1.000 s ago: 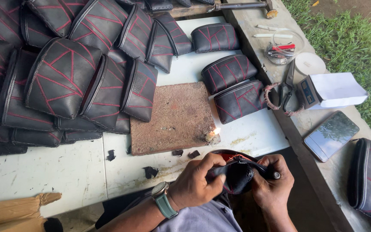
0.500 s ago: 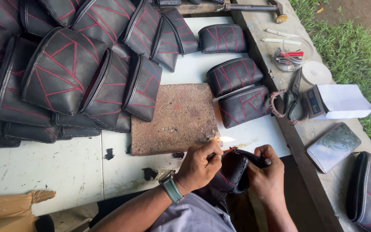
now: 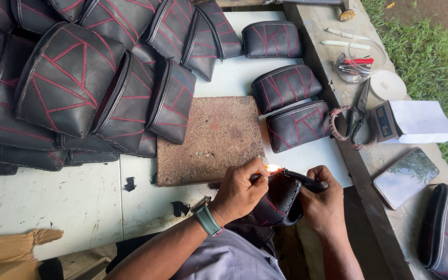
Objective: The person uses a lighter to heat the edges of small black leather pouches with red stitching, then zips and unzips them to check the closure. Finished pouches are stacked on the table.
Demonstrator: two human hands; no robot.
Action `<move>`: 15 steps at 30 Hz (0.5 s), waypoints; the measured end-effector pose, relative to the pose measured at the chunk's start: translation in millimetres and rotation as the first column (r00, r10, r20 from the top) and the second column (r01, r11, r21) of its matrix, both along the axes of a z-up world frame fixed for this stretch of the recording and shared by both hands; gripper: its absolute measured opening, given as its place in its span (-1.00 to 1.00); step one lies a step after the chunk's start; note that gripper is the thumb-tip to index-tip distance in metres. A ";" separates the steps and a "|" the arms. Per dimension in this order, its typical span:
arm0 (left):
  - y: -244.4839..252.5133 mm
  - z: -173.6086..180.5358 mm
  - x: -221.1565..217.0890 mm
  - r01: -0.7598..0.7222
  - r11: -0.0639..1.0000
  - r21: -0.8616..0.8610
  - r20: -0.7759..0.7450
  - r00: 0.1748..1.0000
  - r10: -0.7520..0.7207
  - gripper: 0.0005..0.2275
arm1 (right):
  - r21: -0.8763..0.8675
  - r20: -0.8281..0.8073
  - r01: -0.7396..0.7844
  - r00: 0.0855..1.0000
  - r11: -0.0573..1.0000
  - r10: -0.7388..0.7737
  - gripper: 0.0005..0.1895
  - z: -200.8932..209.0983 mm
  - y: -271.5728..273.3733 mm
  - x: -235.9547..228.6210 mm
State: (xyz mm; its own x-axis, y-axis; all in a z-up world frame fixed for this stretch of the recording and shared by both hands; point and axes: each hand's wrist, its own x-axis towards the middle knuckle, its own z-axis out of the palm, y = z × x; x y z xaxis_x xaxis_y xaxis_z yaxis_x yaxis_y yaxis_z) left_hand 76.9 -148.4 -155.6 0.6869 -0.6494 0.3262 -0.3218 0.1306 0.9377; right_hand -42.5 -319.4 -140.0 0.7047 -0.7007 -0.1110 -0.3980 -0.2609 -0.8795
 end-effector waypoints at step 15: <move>22.2 8.3 -41.9 -0.011 0.999 -0.032 -0.030 0.999 0.010 -0.96 | -0.217 -0.002 -0.001 1.000 0.976 0.001 -0.72 -1.0 11.5 -12.0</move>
State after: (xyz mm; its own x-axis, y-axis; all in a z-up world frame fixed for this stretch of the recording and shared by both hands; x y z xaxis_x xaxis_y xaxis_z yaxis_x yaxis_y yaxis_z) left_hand 35.0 -126.2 -147.4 0.7036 -0.6313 0.3261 -0.2949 0.1580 0.9424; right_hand -54.5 -308.0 -141.0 0.7054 -0.7076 0.0421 -0.3996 -0.4461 -0.8008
